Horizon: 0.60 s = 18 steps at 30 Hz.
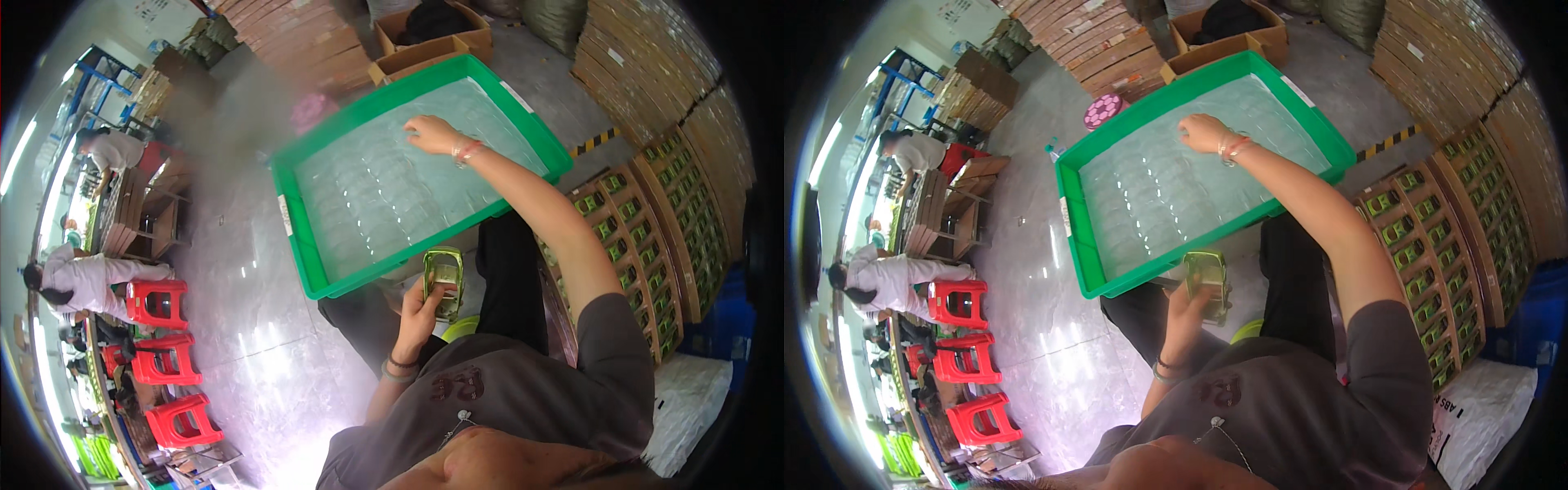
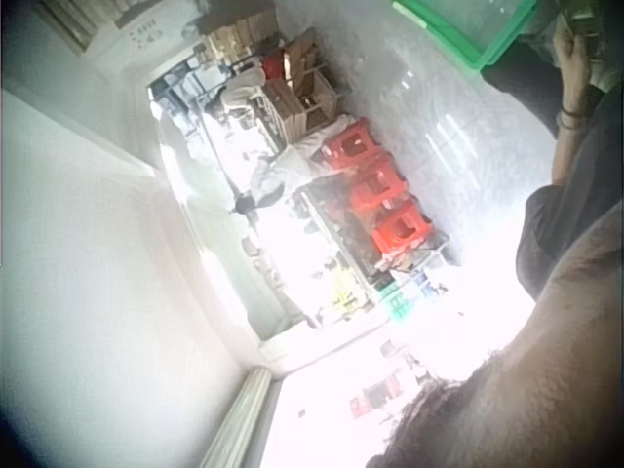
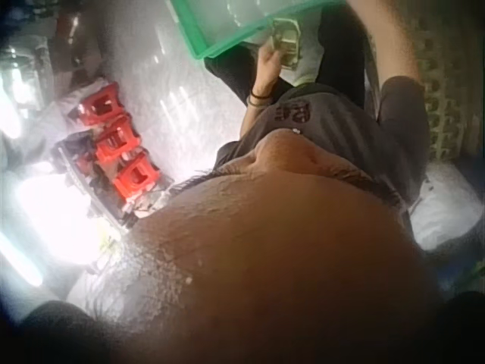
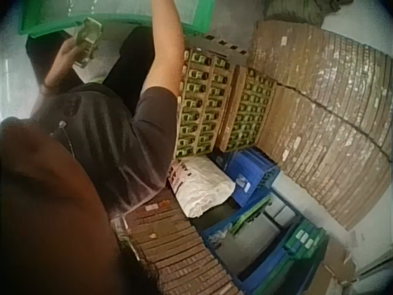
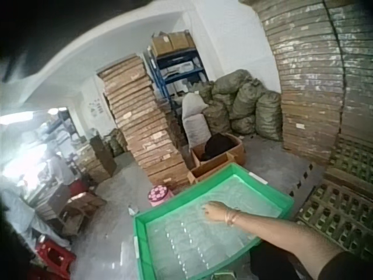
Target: The person repeatedly picks small green plastic parts from a green bin, snaps them into a larger green plastic frame, and places the assembled unit into a cardboard tray. The process is repeated for multiple units.
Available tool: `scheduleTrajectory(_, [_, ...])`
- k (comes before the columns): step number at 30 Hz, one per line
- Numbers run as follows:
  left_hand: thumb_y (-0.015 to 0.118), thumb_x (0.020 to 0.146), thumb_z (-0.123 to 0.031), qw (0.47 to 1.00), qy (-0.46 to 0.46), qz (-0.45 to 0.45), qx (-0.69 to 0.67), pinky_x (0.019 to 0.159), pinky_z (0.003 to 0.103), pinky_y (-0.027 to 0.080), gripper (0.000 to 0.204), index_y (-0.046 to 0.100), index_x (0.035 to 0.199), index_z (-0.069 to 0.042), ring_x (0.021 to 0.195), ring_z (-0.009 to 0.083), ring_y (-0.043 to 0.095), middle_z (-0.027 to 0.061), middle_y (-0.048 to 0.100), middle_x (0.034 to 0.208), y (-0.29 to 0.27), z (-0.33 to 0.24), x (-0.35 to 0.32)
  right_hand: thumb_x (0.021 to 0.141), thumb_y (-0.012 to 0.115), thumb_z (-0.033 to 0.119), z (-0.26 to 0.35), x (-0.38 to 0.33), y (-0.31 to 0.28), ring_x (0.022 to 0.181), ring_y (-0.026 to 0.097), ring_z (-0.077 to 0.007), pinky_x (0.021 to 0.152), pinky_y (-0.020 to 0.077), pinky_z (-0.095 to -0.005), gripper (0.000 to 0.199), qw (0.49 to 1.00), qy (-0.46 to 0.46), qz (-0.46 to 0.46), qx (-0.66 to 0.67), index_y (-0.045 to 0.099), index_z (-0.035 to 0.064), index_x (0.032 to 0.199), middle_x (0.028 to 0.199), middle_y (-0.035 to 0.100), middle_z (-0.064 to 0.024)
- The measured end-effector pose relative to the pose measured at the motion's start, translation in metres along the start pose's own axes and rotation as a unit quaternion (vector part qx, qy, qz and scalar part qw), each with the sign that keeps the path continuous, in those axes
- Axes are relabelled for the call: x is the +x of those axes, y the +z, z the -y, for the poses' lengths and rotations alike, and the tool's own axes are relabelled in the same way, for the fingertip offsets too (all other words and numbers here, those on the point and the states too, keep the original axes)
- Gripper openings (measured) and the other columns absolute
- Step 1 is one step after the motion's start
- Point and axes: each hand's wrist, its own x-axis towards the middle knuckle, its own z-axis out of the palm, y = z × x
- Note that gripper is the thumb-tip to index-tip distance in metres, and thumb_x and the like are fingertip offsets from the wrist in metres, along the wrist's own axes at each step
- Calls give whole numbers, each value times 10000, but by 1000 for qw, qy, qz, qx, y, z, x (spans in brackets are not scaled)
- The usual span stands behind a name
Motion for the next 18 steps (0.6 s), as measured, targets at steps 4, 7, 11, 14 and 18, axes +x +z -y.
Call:
scheduleTrajectory(4, [503, 933, -125, 997, -15, -63, -51, 665, 305, 534, 293, 533, 1167, 48, 778, 235, 674, 165, 668, 975, -6, -2, -8, 834, 569, 114, -17, 41, 48, 1032, 595, -364, 871, 493, -431, 239, 981, 68, 48, -175, 646, 37, 1047, 1120, 607, -159])
scheduleTrajectory(7, [483, 948, -113, 994, -14, -84, -63, 674, 299, 537, 267, 532, 1159, 42, 784, 224, 675, 143, 664, 966, -12, -3, -11, 847, 558, 121, -17, 36, 49, 1019, 590, -384, 892, 487, -441, 269, 965, 47, 97, -238, 615, 32, 1094, 1164, 573, -162])
scheduleTrajectory(11, [436, 980, -85, 992, 8, -90, -85, 714, 297, 542, 237, 513, 1177, 20, 823, 211, 675, 110, 650, 985, -14, -5, -9, 865, 540, 132, -11, 17, 25, 993, 601, -369, 852, 499, -438, 204, 976, 71, 125, -164, 630, 7, 999, 1107, 585, -179])
scheduleTrajectory(14, [417, 989, -96, 988, 32, -91, -120, 742, 309, 541, 269, 475, 1230, 9, 846, 228, 671, 125, 633, 1044, -5, -17, -4, 891, 547, 155, -20, -17, 1, 881, 623, -295, 757, 511, -399, 199, 1000, 21, -12, -3, 658, -5, 935, 998, 606, -169])
scheduleTrajectory(18, [406, 1008, -158, 982, 34, -98, -155, 709, 322, 552, 318, 426, 1291, -14, 853, 252, 669, 139, 608, 1099, -10, -23, 7, 935, 568, 168, 53, -67, -58, 639, 524, -141, 588, 440, -288, 208, 955, 112, -84, 260, 666, -6, 996, 835, 576, -79])
